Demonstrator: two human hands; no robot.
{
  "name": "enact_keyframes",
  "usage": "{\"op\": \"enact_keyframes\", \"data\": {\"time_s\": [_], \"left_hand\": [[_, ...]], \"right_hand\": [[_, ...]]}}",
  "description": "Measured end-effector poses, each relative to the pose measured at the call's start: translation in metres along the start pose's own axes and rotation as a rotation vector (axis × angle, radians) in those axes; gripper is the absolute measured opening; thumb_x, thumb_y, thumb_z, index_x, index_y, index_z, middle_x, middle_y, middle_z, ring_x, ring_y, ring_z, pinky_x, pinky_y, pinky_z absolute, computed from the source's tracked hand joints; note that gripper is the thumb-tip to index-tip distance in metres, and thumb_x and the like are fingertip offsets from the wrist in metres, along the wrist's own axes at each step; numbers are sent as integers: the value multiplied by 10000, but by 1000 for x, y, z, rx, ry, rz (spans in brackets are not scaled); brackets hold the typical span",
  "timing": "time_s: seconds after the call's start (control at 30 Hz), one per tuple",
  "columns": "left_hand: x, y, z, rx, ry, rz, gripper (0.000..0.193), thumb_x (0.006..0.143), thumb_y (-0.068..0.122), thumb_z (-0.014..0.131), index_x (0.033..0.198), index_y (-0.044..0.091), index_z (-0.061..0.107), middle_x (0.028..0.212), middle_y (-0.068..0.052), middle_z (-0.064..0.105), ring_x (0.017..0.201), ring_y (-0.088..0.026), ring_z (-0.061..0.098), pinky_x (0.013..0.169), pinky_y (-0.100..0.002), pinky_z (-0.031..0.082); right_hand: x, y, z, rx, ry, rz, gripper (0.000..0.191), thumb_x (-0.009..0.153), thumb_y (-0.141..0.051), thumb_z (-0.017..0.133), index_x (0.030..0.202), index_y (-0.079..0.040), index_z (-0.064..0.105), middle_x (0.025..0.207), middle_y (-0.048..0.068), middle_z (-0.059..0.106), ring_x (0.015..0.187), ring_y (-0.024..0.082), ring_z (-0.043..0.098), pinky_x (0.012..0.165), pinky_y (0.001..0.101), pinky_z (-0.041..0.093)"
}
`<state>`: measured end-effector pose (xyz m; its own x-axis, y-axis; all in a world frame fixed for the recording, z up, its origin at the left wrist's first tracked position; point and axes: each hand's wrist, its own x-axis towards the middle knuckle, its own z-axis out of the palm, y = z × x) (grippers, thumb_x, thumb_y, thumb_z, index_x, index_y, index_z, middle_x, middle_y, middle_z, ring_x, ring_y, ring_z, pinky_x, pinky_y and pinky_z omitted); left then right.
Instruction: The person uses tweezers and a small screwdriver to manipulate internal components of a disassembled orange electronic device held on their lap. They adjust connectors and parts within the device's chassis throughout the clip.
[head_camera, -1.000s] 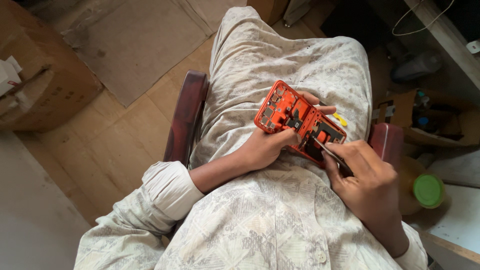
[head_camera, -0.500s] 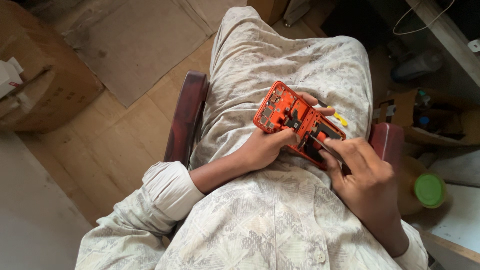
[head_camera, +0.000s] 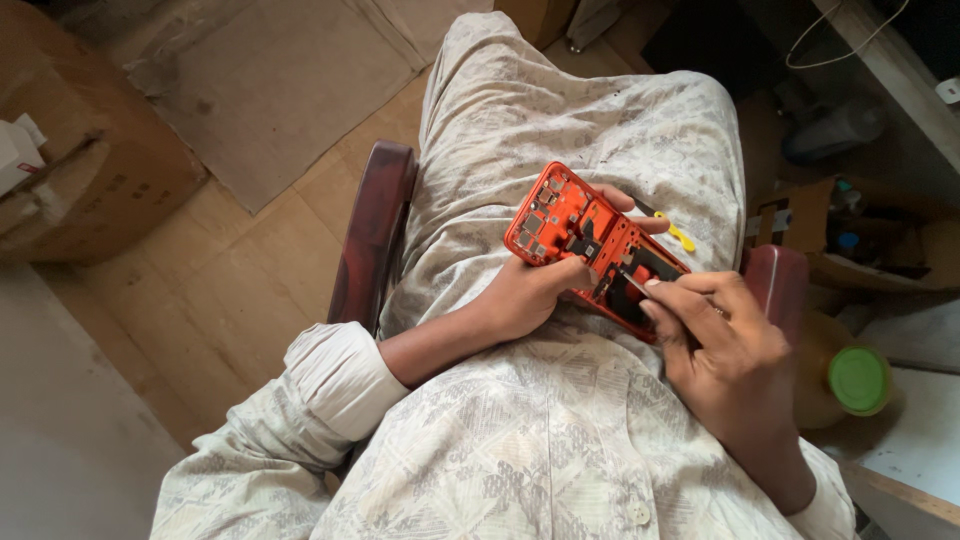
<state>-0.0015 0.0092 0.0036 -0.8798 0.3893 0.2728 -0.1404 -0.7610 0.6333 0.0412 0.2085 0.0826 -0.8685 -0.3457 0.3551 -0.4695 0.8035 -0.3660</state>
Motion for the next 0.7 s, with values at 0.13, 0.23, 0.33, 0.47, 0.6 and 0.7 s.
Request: {"op": "enact_keyframes", "data": {"time_s": [0.13, 0.23, 0.33, 0.47, 0.6, 0.7], "left_hand": [[0, 0, 1, -12, 10, -22, 570, 936, -104, 447, 1492, -7, 365, 1525, -301, 510, 1453, -365, 522, 1207, -479, 487], [-1, 1, 1, -30, 1, -23, 582, 924, -102, 442, 1493, -10, 363, 1533, -293, 506, 1457, -360, 519, 1218, -476, 481], [-2, 1, 1, -14, -5, -13, 603, 904, -98, 443, 1495, -14, 358, 1533, -296, 505, 1489, -345, 499, 1230, -469, 472], [-1, 0, 0, 82, 6, 5, 565, 946, -80, 458, 1501, -24, 367, 1530, -299, 517, 1462, -359, 520, 1220, -467, 474], [0, 0, 1, 8, 24, -20, 563, 942, -73, 462, 1493, -19, 361, 1517, -288, 517, 1450, -356, 521, 1190, -477, 490], [0, 2, 2, -2, 23, -20, 554, 953, -79, 461, 1494, -18, 360, 1518, -290, 515, 1455, -355, 518, 1193, -471, 499]], "right_hand": [[4, 0, -3, 30, -2, -34, 217, 887, -76, 793, 1098, -108, 749, 988, 66, 683, 772, 198, 702, 664, 336, 557], [5, 2, -7, -8, -35, -71, 237, 909, -47, 767, 1140, -97, 755, 967, 57, 681, 773, 221, 692, 669, 349, 540], [4, 2, -5, -56, -44, -77, 268, 919, -44, 741, 1183, -92, 755, 979, 62, 675, 826, 248, 695, 715, 364, 541], [3, 4, 0, -21, -68, -79, 230, 935, -81, 753, 1165, -85, 743, 960, 79, 669, 794, 248, 688, 681, 366, 541], [-1, 3, 4, 2, 30, -33, 280, 934, -85, 778, 1212, -114, 754, 952, 68, 674, 755, 205, 672, 658, 347, 539], [-1, 4, 3, -4, 80, -26, 297, 960, -83, 791, 1252, -126, 754, 961, 56, 682, 758, 178, 670, 665, 332, 537]]}}
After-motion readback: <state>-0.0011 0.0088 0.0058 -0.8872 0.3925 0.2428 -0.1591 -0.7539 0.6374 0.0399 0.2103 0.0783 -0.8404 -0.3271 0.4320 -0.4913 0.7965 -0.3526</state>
